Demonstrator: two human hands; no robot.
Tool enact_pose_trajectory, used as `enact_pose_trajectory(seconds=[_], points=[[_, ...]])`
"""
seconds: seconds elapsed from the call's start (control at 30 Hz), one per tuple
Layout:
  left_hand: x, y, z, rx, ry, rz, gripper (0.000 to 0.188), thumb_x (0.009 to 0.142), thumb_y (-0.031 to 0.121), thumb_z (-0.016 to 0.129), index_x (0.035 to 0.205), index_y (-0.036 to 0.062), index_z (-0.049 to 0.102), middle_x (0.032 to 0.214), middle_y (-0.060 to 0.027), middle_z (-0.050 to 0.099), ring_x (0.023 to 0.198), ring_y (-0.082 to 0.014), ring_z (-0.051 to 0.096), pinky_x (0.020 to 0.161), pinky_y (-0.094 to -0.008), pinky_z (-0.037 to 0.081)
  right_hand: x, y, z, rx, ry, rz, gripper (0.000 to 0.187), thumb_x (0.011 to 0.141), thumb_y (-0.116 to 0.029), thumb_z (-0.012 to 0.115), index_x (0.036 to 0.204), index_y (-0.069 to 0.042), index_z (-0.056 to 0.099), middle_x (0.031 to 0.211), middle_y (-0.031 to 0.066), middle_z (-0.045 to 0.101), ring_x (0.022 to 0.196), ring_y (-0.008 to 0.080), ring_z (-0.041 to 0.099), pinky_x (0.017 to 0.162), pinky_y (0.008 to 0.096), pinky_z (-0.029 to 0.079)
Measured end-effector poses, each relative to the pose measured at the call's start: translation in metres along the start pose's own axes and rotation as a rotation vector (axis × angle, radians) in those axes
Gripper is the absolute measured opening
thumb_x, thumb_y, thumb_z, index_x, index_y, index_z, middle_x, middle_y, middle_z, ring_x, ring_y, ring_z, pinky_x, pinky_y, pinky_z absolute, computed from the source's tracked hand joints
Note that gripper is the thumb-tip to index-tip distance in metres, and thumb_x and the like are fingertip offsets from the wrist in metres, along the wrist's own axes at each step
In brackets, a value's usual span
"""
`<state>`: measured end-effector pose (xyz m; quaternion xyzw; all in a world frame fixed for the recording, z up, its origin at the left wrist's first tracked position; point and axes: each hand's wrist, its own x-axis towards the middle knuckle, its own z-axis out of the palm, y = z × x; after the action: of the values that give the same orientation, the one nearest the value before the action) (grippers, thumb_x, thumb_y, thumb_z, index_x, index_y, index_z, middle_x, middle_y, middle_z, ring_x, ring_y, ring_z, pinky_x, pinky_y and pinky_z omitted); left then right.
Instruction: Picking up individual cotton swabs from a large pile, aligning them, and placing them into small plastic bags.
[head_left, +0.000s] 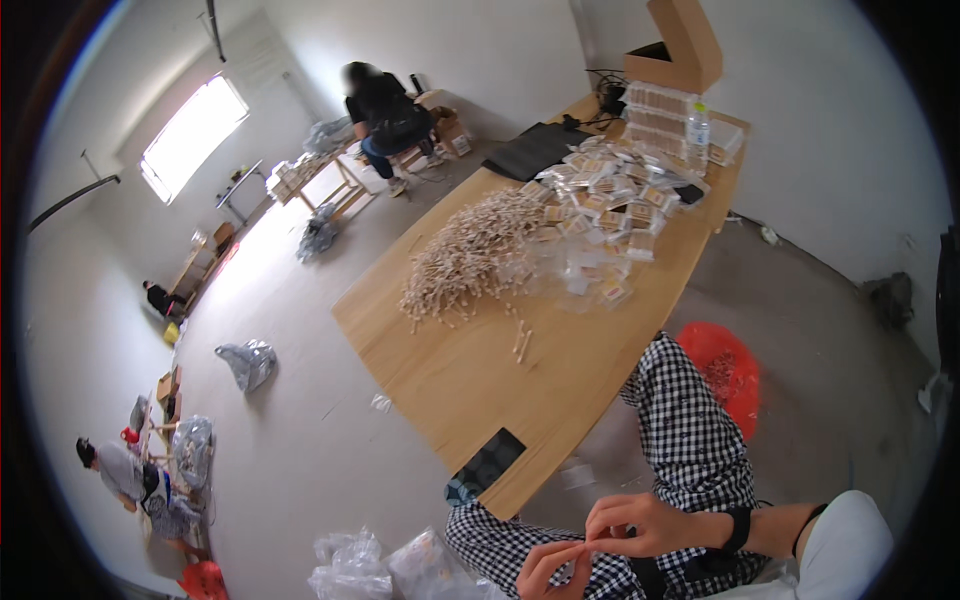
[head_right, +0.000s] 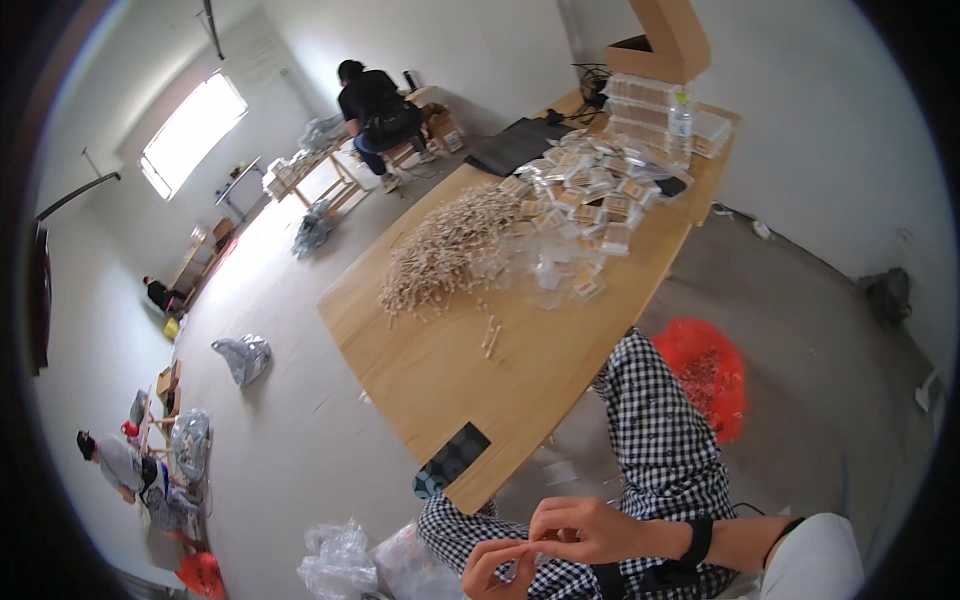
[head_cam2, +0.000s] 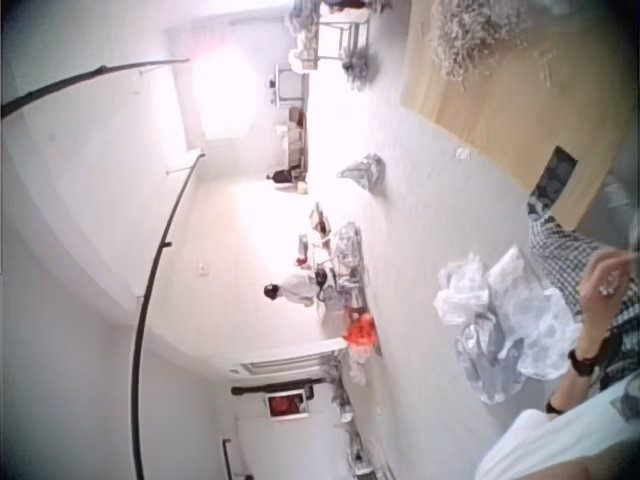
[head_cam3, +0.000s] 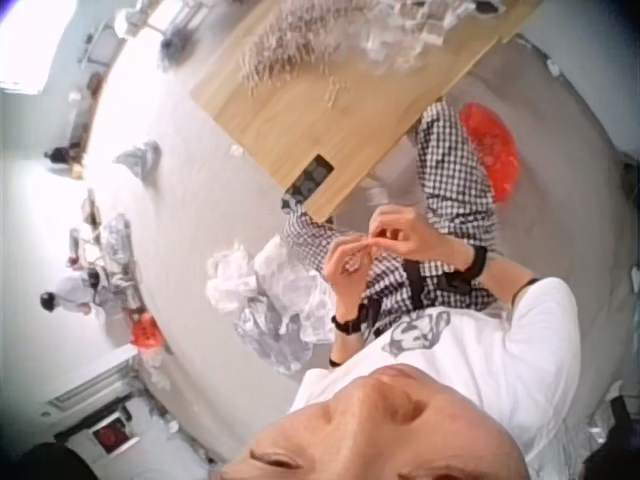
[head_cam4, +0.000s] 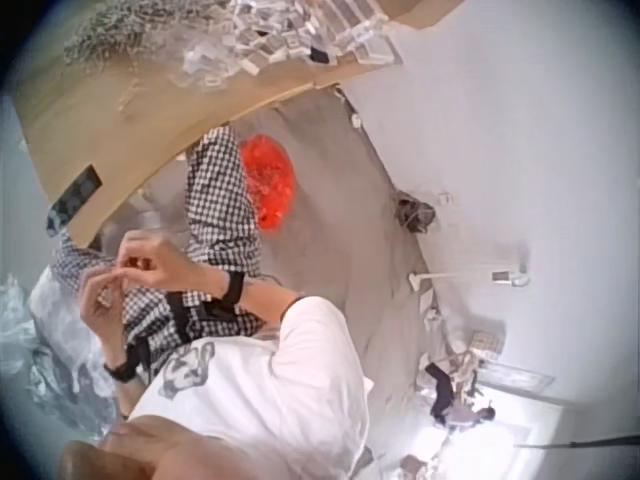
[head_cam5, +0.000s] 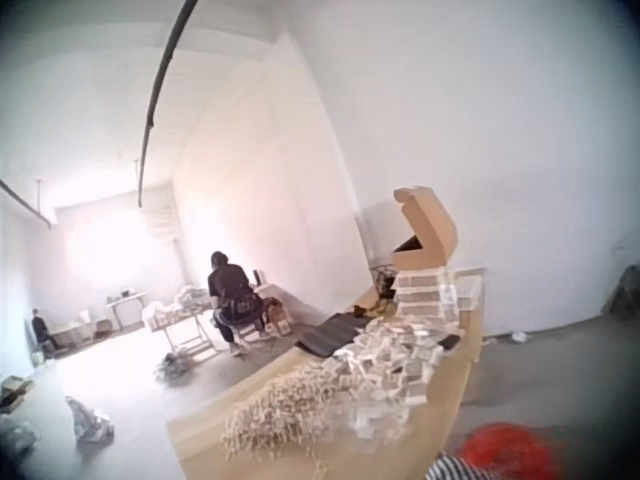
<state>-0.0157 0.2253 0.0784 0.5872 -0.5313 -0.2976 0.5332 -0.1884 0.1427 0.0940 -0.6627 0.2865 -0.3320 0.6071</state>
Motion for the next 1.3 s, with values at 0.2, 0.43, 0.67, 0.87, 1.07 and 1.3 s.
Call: enact_pose_trajectory(seconds=[0.2, 0.43, 0.67, 0.87, 1.07, 1.3], points=[[0.010, 0.011, -0.002, 0.089, -0.010, 0.129, 0.015, 0.073, -0.004, 0.078, 0.085, 0.0020, 0.071, 0.088, -0.0135, 0.069, 0.077, -0.0275, 0.066, 0.069, -0.0335, 0.053, 0.000, 0.001, 0.001, -0.017, -0.018, -0.092, 0.013, 0.093, -0.012, 0.069, 0.096, -0.001, 0.066, 0.097, 0.0045, 0.062, 0.064, 0.0082, 0.056, 0.055, 0.0214, 0.046], [0.018, 0.012, -0.007, 0.173, 0.021, 0.261, 0.012, 0.073, -0.003, 0.076, 0.081, 0.0020, 0.068, 0.084, -0.0135, 0.068, 0.076, -0.0297, 0.064, 0.070, -0.0377, 0.051, 0.010, -0.010, -0.011, -0.040, 0.044, -0.158, 0.010, 0.092, -0.007, 0.067, 0.092, -0.002, 0.059, 0.091, 0.0035, 0.057, 0.059, 0.0105, 0.049, 0.052, 0.0251, 0.041], [0.018, 0.015, -0.009, 0.136, 0.015, 0.230, 0.012, 0.074, -0.006, 0.073, 0.081, 0.0010, 0.066, 0.085, -0.0149, 0.067, 0.077, -0.0285, 0.064, 0.067, -0.0382, 0.050, 0.006, -0.008, -0.025, -0.081, 0.105, -0.126, 0.008, 0.093, -0.008, 0.066, 0.094, -0.003, 0.061, 0.093, 0.0041, 0.061, 0.063, 0.0091, 0.054, 0.055, 0.0223, 0.045], [0.019, 0.003, -0.002, -0.263, 0.207, 0.074, 0.022, 0.082, 0.004, 0.076, 0.099, -0.0014, 0.064, 0.106, -0.0155, 0.066, 0.087, -0.0222, 0.064, 0.066, -0.0321, 0.050, 0.003, -0.001, -0.031, 0.121, 0.289, 0.023, 0.012, 0.098, -0.012, 0.061, 0.099, -0.001, 0.058, 0.100, 0.0073, 0.065, 0.070, 0.0101, 0.062, 0.063, 0.0216, 0.052], [0.025, 0.012, 0.022, -0.213, 0.059, 0.013, 0.019, 0.087, -0.002, 0.072, 0.105, 0.0012, 0.073, 0.108, -0.0145, 0.069, 0.092, -0.0220, 0.066, 0.075, -0.0270, 0.053, -0.002, -0.001, -0.010, 0.230, 0.143, 0.064, 0.014, 0.100, -0.014, 0.059, 0.109, -0.003, 0.058, 0.112, 0.0095, 0.068, 0.091, 0.0124, 0.069, 0.076, 0.0274, 0.057], [0.034, 0.002, 0.026, -0.107, 0.063, 0.001, 0.020, 0.092, 0.000, 0.067, 0.112, -0.0013, 0.070, 0.112, -0.0150, 0.069, 0.087, -0.0192, 0.065, 0.073, -0.0275, 0.052, 0.016, 0.023, -0.013, 0.328, 0.120, -0.040, 0.021, 0.095, -0.011, 0.067, 0.115, -0.002, 0.067, 0.112, 0.0093, 0.067, 0.091, 0.0130, 0.067, 0.073, 0.0242, 0.056]])
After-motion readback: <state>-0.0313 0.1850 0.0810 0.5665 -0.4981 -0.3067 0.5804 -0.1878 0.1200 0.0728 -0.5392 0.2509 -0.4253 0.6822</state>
